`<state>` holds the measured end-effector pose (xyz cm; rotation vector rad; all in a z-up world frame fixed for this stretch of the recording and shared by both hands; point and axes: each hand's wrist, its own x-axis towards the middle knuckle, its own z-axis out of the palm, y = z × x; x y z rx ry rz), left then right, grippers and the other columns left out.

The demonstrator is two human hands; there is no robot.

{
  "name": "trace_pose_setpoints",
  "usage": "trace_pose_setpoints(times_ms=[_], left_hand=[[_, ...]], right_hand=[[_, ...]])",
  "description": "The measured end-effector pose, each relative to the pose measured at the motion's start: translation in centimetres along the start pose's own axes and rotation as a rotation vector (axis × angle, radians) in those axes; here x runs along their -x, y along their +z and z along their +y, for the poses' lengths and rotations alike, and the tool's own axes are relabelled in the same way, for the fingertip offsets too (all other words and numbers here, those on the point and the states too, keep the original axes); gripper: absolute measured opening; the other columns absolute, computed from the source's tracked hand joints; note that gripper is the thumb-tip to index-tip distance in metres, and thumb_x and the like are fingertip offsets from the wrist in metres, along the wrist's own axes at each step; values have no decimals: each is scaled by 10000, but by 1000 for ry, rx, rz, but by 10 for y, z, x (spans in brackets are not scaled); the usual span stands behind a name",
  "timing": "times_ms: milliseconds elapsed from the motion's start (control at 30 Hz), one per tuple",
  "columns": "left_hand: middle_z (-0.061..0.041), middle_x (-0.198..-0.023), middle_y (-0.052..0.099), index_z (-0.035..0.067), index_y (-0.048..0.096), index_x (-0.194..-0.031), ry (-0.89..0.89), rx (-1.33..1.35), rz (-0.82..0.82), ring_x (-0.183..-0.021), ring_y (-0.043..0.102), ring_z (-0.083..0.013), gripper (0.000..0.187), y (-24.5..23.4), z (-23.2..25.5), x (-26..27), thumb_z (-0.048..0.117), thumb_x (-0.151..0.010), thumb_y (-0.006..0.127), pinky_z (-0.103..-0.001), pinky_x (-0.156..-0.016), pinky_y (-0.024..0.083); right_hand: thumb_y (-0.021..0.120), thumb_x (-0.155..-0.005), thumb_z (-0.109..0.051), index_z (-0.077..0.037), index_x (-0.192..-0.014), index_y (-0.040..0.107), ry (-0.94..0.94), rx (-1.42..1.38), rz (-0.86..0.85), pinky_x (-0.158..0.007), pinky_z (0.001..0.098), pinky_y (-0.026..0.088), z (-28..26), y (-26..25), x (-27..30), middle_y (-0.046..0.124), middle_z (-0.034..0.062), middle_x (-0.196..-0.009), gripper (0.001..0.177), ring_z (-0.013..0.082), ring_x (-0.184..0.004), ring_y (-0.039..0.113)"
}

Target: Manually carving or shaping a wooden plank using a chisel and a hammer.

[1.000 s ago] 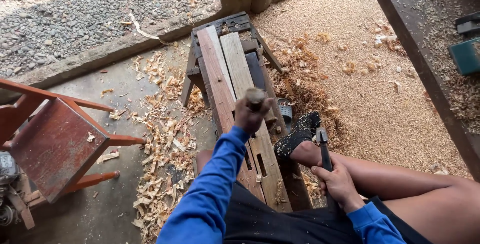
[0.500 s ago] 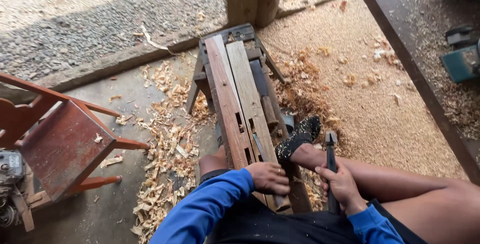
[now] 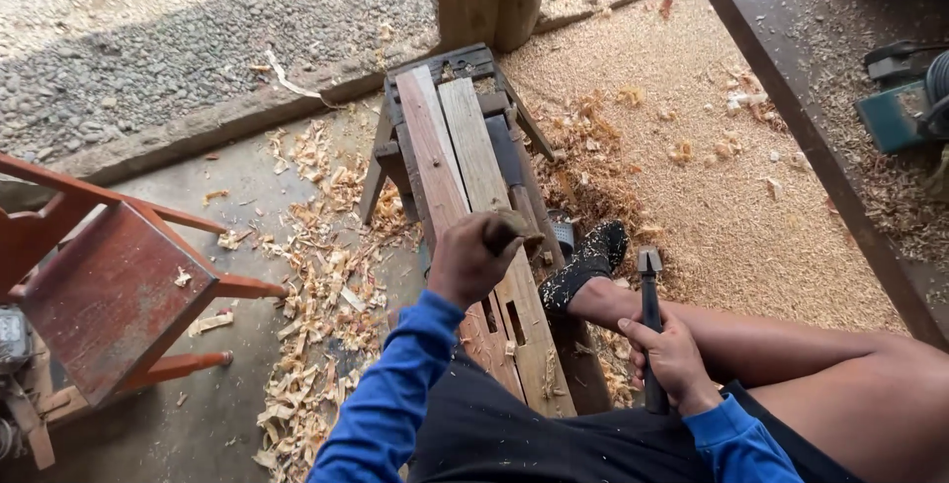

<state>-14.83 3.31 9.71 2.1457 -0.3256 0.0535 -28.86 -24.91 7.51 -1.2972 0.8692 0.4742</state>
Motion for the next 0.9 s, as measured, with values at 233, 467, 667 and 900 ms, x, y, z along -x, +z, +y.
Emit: trace_pose_setpoints(times_ms=[233,467,667,900], left_hand=[[-132,-1118,666,73,706,-1080,-265,-552,-510,-945,706,-327,267,45,-69,0,199,-845,690,-439,-885,585],[-116,-1133,659,80,721,-1114,-339,-612,-606,-996,702,-323,334,65,-88,-12,224,-814,724,-446,-908,577],[-90,-908,668,129,710,-980,26,-570,-100,-777,708,-278,197,33,-114,-21,318,-983,655,-411,-705,603],[-28,-788,659,81,650,-1062,2,319,533,-621,619,-132,225,-85,-52,-54,210,-989,819,-289,-557,491]], right_hand=[[696,-909,-129,-74,-968,516,-12,43,-22,-376,306,378,28,-14,-23,473,17,-589,197,128,-432,457],[697,-906,-136,-76,-961,521,9,38,10,-384,301,380,21,-17,-31,467,11,-598,194,120,-443,459],[699,-897,-139,-82,-960,511,-3,-33,-14,-379,302,383,27,-27,-49,455,11,-577,206,125,-427,452],[714,-896,-144,-73,-963,534,-8,-33,-19,-380,288,388,20,-18,-36,475,6,-590,205,111,-432,462]])
